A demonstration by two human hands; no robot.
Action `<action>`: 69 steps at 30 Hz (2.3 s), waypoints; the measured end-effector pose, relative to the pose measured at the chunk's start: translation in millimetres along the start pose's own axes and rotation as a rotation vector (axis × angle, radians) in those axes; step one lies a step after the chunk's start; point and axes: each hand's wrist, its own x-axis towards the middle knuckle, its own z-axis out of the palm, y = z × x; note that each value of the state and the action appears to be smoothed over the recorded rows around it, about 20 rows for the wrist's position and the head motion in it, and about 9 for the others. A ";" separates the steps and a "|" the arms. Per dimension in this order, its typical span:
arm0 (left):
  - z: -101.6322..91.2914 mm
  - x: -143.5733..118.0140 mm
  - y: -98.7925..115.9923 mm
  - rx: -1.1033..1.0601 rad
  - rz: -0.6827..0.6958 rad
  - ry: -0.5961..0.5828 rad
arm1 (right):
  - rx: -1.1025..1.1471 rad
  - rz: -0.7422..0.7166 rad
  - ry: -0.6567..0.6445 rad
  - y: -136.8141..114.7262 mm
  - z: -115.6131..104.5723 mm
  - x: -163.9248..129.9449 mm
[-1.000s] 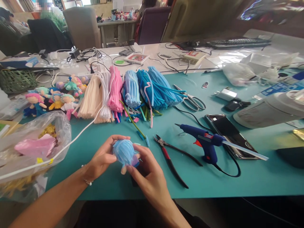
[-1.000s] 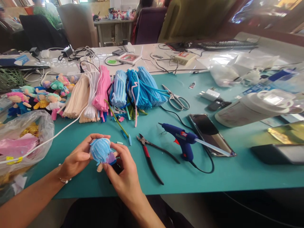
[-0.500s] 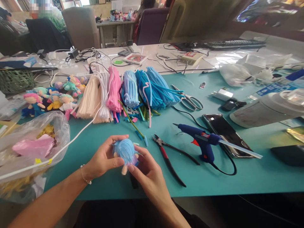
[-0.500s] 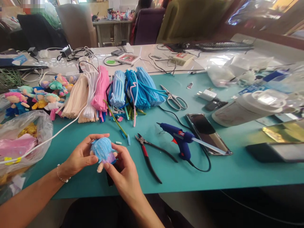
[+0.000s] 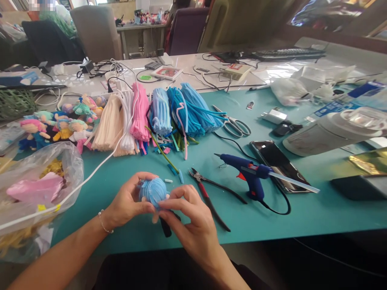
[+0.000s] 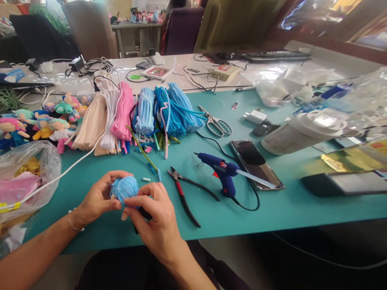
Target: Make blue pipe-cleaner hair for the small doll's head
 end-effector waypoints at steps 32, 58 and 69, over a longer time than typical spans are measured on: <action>-3.2 -8.4 -1.0 0.198 0.161 -0.032 | 0.108 0.308 -0.055 -6.2 8.1 14.8; 0.7 -4.9 4.7 0.184 0.122 0.095 | 0.109 0.536 -0.186 -0.9 10.6 39.4; 5.3 6.6 13.0 -0.195 -0.229 0.178 | -0.037 0.000 0.005 8.2 1.5 19.6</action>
